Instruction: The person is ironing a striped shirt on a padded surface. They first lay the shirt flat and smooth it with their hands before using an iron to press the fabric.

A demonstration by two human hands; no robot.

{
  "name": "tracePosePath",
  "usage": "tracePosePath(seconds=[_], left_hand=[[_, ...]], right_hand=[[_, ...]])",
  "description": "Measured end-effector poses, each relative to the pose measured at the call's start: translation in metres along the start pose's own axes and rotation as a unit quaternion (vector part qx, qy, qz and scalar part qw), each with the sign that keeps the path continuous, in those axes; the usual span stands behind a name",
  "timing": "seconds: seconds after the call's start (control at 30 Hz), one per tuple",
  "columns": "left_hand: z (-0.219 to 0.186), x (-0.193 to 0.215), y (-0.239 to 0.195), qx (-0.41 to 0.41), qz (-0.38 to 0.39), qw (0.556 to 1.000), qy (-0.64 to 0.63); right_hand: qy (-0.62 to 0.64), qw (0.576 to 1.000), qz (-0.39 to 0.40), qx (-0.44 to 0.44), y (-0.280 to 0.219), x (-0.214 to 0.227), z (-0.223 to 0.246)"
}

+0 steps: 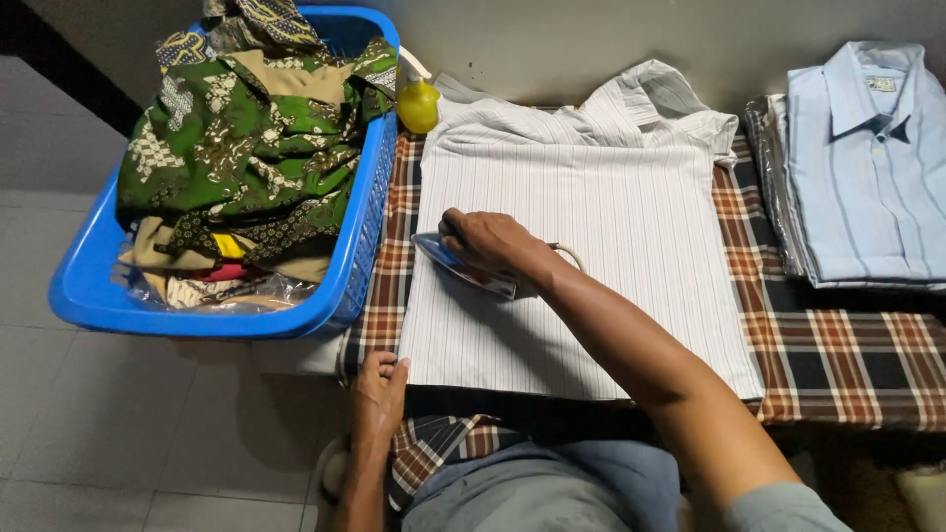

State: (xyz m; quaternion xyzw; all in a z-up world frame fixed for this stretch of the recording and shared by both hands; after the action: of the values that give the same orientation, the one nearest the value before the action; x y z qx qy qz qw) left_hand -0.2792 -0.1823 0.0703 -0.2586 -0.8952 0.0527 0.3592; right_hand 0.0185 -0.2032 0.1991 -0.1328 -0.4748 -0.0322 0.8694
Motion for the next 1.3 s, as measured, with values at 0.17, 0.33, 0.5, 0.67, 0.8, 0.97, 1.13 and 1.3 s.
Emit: tracePosePath(seconds=[0.17, 0.33, 0.5, 0.67, 0.8, 0.97, 1.13, 1.3], left_hand=[[0.000, 0.000, -0.001, -0.022, -0.009, 1.000, -0.020], [0.000, 0.000, -0.001, -0.005, 0.000, 1.000, -0.017], [0.007, -0.003, 0.004, -0.027, -0.005, 1.000, -0.006], [0.023, -0.007, 0.010, -0.044, -0.023, 0.998, -0.026], [0.022, -0.004, 0.008, -0.032, -0.025, 0.999, -0.035], [0.033, -0.008, 0.015, -0.066, -0.047, 0.997, -0.011], [0.021, 0.000, 0.011, -0.130, -0.091, 0.987, 0.013], [-0.002, 0.010, 0.004, -0.176, -0.105, 0.979, 0.007]], right_hand=[[0.010, 0.998, 0.041, 0.040, -0.010, -0.011, 0.001], [-0.006, 0.999, 0.005, 0.038, -0.030, -0.011, 0.018], [-0.002, 0.999, 0.030, 0.034, -0.041, -0.018, 0.028], [-0.007, 0.999, 0.049, 0.015, -0.053, -0.012, 0.045], [-0.001, 0.997, 0.079, 0.023, -0.062, -0.016, 0.053], [-0.019, 0.996, 0.076, 0.046, -0.068, -0.023, 0.056], [-0.001, 0.992, 0.106, 0.063, -0.086, -0.026, 0.065], [-0.023, 0.989, 0.120, 0.083, -0.094, -0.048, 0.052]])
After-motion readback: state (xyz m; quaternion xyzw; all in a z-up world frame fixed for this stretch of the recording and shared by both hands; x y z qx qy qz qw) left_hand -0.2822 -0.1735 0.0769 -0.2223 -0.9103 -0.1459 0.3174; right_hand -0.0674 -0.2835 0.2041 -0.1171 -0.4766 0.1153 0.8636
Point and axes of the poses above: each hand's wrist, its own y-axis towards the middle knuckle, its own x-axis out of the back of the hand, z = x × y, the point moved 1 cm from there along y, towards the middle knuckle, and after that the axes turned 5 degrees about y, right-handed, at the moved point
